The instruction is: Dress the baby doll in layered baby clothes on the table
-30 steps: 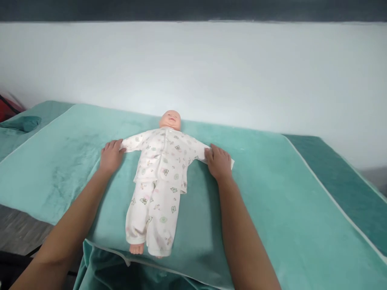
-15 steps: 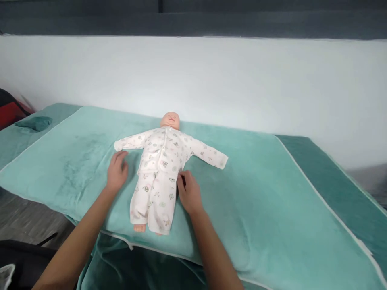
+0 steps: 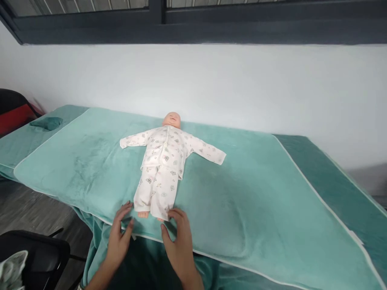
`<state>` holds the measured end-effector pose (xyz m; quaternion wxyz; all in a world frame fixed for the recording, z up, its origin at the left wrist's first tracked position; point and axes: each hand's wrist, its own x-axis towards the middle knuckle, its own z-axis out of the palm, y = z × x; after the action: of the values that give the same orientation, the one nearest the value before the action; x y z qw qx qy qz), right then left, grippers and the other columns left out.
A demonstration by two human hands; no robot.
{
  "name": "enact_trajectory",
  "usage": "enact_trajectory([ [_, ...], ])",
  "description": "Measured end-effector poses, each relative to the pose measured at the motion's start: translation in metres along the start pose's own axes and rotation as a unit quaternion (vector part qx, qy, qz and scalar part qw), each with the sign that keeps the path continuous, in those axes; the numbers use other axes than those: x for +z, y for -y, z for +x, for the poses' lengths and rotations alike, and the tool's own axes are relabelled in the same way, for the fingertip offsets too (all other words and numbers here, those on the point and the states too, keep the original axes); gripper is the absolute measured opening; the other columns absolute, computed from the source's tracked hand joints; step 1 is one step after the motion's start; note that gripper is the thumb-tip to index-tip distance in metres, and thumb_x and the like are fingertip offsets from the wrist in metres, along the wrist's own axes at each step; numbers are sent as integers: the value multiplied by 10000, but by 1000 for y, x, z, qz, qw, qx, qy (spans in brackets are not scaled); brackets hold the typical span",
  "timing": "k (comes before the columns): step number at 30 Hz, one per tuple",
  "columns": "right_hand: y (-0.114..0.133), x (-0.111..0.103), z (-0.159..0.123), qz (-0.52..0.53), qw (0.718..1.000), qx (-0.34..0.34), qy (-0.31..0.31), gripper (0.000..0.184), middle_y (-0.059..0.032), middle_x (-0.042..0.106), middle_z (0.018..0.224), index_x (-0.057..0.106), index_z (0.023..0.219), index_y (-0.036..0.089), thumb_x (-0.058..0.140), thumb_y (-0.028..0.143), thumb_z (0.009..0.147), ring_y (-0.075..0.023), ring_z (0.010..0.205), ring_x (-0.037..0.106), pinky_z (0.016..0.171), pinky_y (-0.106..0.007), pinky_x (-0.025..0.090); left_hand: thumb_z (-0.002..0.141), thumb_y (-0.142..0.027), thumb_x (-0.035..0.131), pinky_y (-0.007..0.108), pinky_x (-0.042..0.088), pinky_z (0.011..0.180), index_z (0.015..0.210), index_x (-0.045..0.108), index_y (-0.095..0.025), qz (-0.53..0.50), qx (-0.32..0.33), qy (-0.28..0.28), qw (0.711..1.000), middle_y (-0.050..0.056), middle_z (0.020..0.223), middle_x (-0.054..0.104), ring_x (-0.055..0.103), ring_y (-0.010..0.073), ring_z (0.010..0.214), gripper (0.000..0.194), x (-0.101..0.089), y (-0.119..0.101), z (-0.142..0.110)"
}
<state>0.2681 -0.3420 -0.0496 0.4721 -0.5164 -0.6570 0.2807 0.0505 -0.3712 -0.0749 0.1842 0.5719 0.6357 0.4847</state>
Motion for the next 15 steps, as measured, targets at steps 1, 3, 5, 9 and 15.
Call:
enact_trajectory([
  [1, 1, 3, -1, -20, 1000, -9, -2, 187, -77, 632, 1139, 597, 1111, 248, 625, 253, 926, -241, 1090, 603, 937, -403, 495, 970, -243, 523, 502, 424, 1147, 1312, 562, -273, 10, -2, 9, 1000, 91, 1429, 569, 493, 256, 1386, 345, 0, -2, -11],
  [3, 3, 6, 0, -36, 999, -21, -11, 88, -58, 642, 1040, 607, 1025, 238, 590, 235, 939, -227, 1008, 612, 879, -373, 497, 980, -237, 509, 478, 446, 1133, 1350, 535, -283, 29, -1, 27, 999, 93, 1451, 543, 491, 246, 1386, 373, -4, -4, -25],
  [5, 6, 2, 2, -15, 999, -23, -18, 41, -45, 625, 969, 589, 942, 227, 549, 222, 952, -207, 932, 608, 817, -337, 496, 984, -228, 497, 458, 481, 1099, 1349, 533, -280, 51, 14, 31, 998, 97, 1419, 559, 530, 239, 1340, 370, -14, 1, -32],
  [9, 12, -23, -7, 20, 997, -23, -74, 24, -48, 595, 965, 578, 928, 217, 573, 235, 943, -195, 909, 595, 794, -312, 481, 975, -220, 491, 477, 489, 1085, 1330, 535, -252, 130, 43, -6, 991, 107, 1368, 581, 557, 251, 1294, 359, -50, 37, -45],
  [15, 0, -37, -54, 17, 997, 14, -68, 102, -57, 641, 918, 647, 878, 246, 635, 341, 911, -238, 831, 631, 768, -360, 491, 956, -330, 449, 502, 443, 1114, 1269, 579, -170, 346, -92, -111, 927, 161, 1373, 548, 522, 311, 1311, 375, -143, 122, -99],
])
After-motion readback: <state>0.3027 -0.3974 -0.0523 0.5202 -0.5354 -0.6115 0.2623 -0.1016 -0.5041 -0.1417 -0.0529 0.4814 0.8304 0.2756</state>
